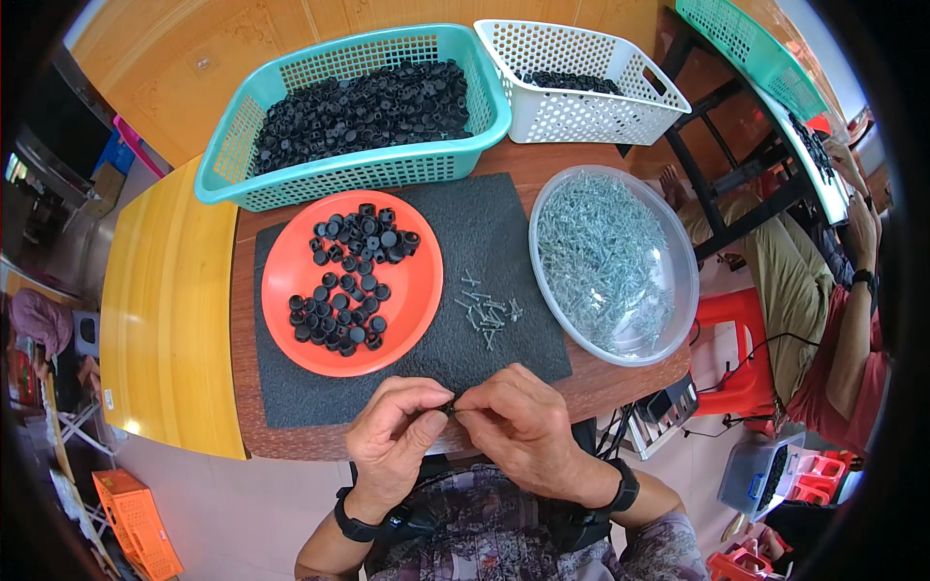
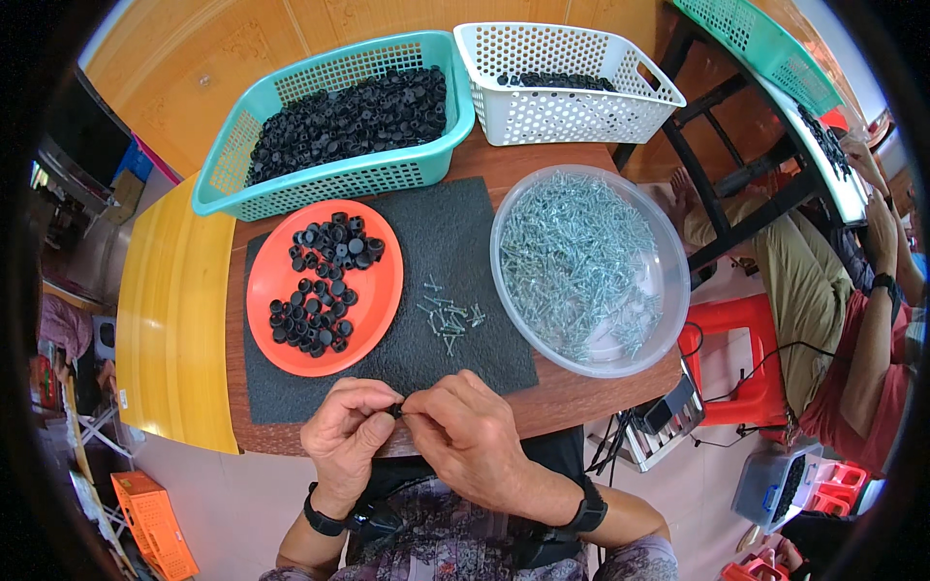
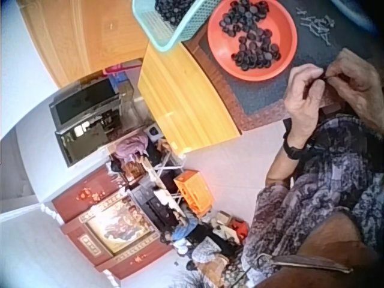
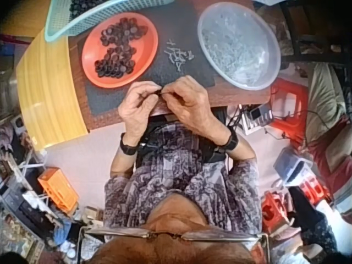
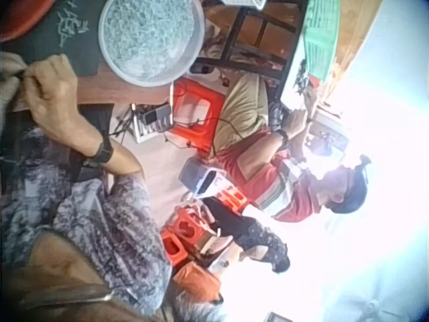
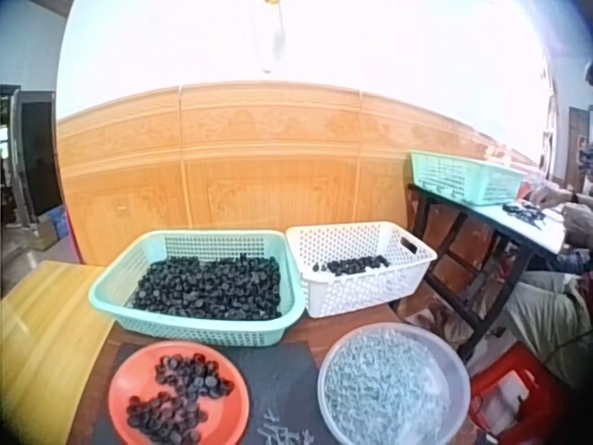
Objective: The person assembles components by hand by picking up a black plastic part and a screw, then inserting the screw into the part. After joining them, the person places the assembled unit onto a black mat and repeats the process.
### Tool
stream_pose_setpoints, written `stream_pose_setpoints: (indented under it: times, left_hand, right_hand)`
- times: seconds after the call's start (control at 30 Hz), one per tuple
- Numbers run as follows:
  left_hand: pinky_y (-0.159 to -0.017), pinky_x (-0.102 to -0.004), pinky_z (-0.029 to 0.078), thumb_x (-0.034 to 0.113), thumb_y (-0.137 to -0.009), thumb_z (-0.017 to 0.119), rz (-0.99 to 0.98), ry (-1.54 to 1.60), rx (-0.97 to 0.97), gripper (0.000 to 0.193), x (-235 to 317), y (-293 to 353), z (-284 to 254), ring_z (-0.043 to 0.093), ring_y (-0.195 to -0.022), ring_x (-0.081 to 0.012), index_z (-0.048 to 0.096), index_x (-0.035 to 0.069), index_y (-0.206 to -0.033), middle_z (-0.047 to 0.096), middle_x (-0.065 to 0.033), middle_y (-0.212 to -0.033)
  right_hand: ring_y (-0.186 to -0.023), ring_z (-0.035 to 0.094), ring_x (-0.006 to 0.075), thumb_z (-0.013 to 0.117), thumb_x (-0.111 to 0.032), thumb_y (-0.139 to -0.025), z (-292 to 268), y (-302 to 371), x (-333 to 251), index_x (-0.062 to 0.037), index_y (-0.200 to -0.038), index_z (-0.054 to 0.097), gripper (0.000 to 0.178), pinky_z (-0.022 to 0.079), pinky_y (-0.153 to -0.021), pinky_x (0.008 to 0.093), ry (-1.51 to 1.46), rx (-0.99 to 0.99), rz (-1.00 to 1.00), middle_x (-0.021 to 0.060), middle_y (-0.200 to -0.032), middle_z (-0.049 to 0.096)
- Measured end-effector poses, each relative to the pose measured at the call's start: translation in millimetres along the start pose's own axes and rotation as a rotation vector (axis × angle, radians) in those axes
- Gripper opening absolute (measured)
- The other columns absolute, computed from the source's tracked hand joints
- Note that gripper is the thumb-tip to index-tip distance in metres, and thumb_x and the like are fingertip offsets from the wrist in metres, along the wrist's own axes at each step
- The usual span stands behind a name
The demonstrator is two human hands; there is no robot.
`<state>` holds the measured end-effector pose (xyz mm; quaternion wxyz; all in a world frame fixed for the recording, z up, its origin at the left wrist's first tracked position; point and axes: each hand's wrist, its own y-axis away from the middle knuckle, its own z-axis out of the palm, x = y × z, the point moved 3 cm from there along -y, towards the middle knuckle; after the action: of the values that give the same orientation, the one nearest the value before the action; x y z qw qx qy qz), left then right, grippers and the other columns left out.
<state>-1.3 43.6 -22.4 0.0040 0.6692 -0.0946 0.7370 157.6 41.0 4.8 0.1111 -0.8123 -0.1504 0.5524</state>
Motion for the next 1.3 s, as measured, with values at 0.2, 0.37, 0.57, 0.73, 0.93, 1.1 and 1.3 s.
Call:
stream_pose_setpoints:
  times: [0.2, 0.37, 0.57, 0.73, 0.93, 1.1, 1.3]
  left_hand:
    - [-0.075, -0.0256, 0.049, 0.002, -0.083, 0.068, 0.137, -0.223, -0.081, 0.02, 1.4, 2.6, 2.1, 0.058, -0.087, -0.0159, 0.06, -0.005, -0.099, 0.058, -0.0134, -0.101]
    - [-0.074, -0.0264, 0.05, 0.0, -0.083, 0.067, 0.111, -0.112, -0.026, 0.018, 1.3, 3.5, 3.3, 0.061, -0.085, -0.0172, 0.06, -0.004, -0.099, 0.061, -0.013, -0.099]
    - [-0.076, -0.0263, 0.051, 0.006, -0.076, 0.076, -0.063, 0.312, 0.141, 0.032, -0.1, 2.5, 8.0, 0.06, -0.084, -0.0163, 0.056, -0.005, -0.099, 0.06, -0.0142, -0.095]
    - [-0.079, -0.027, 0.051, 0.0, -0.077, 0.073, -0.006, 0.294, 0.092, 0.029, 0.1, 0.8, 5.8, 0.06, -0.088, -0.0172, 0.056, -0.005, -0.101, 0.059, -0.0145, -0.097]
    - [-0.086, -0.0283, 0.05, -0.004, -0.082, 0.067, -0.025, 0.371, 0.068, 0.027, -3.0, 8.9, 4.1, 0.06, -0.095, -0.0172, 0.055, -0.005, -0.106, 0.058, -0.0118, -0.103]
    - [-0.071, -0.0221, 0.052, 0.0, -0.077, 0.074, -0.147, 0.389, 0.184, 0.034, 6.2, 11.2, 2.0, 0.062, -0.083, -0.0131, 0.054, -0.005, -0.105, 0.064, -0.0128, -0.097]
    - [-0.078, -0.0252, 0.053, -0.006, -0.079, 0.069, -0.241, 0.557, 0.151, 0.027, 4.0, 10.6, -12.5, 0.063, -0.087, -0.0151, 0.059, -0.004, -0.104, 0.065, -0.0124, -0.098]
  right_hand:
    - [-0.065, 0.054, 0.0276, 0.066, 0.005, -0.073, 2.4, 1.3, -2.6, -0.0006, -0.087, 0.06, 0.016, 0.043, -0.057, 0.0361, 0.008, -0.045, 0.064, 0.0104, -0.074, 0.056]
    - [-0.069, 0.058, 0.0245, 0.067, 0.005, -0.075, 3.8, 3.6, -4.0, -0.0001, -0.091, 0.06, 0.018, 0.046, -0.056, 0.034, -0.095, 0.006, 0.158, 0.0096, -0.077, 0.058]
    - [-0.067, 0.057, 0.0254, 0.071, 0.002, -0.074, 1.6, 4.9, -5.1, -0.0005, -0.089, 0.06, 0.019, 0.046, -0.057, 0.0339, -0.236, 0.067, 0.21, 0.0092, -0.079, 0.06]
    - [-0.066, 0.056, 0.0265, 0.072, 0.002, -0.072, -3.1, -1.2, -5.0, -0.0008, -0.086, 0.06, 0.018, 0.044, -0.058, 0.0344, -0.084, 0.06, -0.019, 0.0093, -0.077, 0.059]
    - [-0.065, 0.056, 0.0261, 0.073, 0.0, -0.071, 1.4, 0.1, -5.8, -0.0006, -0.087, 0.062, 0.02, 0.044, -0.058, 0.0338, -0.09, 0.026, -0.037, 0.0094, -0.078, 0.06]
    - [-0.075, 0.056, 0.0249, 0.074, -0.001, -0.07, 5.8, -3.9, -12.2, -0.0016, -0.096, 0.067, 0.027, 0.044, -0.064, 0.0339, -0.056, 0.016, 0.019, 0.009, -0.086, 0.061]
    - [-0.079, 0.053, 0.0237, 0.074, 0.0, -0.067, 13.9, -11.9, -14.1, -0.0057, -0.099, 0.069, 0.033, 0.044, -0.067, 0.0336, 0.063, -0.089, -0.119, 0.0083, -0.092, 0.06]
